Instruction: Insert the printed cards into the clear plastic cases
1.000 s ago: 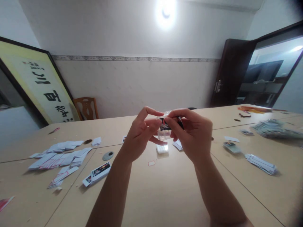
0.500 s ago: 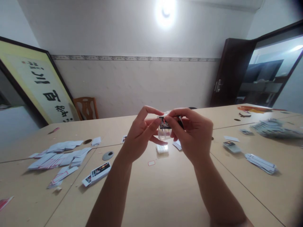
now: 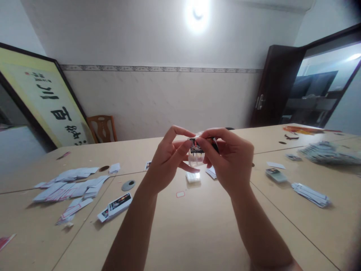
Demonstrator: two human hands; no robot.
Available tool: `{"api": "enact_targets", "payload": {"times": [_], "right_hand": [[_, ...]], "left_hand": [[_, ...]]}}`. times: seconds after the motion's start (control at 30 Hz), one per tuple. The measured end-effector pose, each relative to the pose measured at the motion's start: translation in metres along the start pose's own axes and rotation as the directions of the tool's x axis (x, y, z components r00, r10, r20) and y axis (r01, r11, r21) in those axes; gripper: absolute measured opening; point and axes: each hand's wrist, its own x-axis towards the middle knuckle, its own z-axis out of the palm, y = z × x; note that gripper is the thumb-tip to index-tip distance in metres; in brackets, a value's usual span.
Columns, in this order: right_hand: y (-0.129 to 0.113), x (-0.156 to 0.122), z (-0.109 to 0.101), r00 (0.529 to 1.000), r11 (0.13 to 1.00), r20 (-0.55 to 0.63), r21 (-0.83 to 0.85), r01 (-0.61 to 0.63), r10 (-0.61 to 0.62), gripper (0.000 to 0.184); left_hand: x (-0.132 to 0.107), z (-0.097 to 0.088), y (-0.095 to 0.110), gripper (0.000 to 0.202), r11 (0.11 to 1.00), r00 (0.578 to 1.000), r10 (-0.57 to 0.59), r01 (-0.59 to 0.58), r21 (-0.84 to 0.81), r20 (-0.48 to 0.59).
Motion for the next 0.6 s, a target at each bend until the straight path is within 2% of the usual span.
{"api": "enact_targets", "payload": {"times": [0.6], "right_hand": [[-0.0024,0.0001,0.0002,1.0,1.0,-0.001,0.015,-0.027,0.027,0.007]], "left_hand": [[-0.0027,-0.0004,-0.0008,0.019,1.0,1.0,0.002,-0.002,0.02,-0.015]]}}
